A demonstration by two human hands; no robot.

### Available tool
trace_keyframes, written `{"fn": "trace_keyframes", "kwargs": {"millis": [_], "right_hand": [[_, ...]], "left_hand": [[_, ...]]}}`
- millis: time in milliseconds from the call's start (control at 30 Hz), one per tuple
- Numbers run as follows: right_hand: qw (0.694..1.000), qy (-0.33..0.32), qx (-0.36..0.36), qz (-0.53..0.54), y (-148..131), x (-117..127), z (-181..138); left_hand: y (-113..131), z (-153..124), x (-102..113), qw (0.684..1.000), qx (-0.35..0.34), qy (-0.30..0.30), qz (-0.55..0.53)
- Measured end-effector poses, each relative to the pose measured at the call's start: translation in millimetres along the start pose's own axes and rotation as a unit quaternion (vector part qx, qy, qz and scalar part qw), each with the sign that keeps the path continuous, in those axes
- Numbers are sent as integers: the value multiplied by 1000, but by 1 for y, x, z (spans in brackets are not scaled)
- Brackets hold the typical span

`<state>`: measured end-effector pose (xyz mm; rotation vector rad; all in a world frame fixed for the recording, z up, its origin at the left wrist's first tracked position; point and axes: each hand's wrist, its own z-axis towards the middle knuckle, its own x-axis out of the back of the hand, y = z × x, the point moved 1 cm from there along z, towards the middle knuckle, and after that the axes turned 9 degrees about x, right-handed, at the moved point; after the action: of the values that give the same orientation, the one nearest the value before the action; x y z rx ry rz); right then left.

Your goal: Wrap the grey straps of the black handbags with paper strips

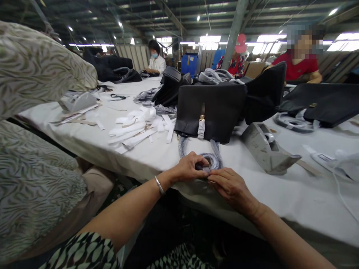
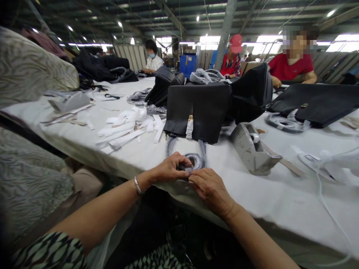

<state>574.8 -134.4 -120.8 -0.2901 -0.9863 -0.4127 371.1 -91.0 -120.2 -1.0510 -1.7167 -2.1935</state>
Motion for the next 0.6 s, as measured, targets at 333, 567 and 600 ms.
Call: {"fn": "trace_keyframes", "kwargs": {"millis": [333, 567, 600], "right_hand": [[999, -17, -8, 49, 0, -1, -2], [999, -33, -14, 36, 1, 2, 2], [999, -27, -21, 39, 1, 2, 4]], "left_hand": [[-8, 14, -18, 993, 62, 99, 15], [-10, 23, -21, 978, 68, 43, -194], [-10, 23, -21, 974, 69, 39, -214]]}}
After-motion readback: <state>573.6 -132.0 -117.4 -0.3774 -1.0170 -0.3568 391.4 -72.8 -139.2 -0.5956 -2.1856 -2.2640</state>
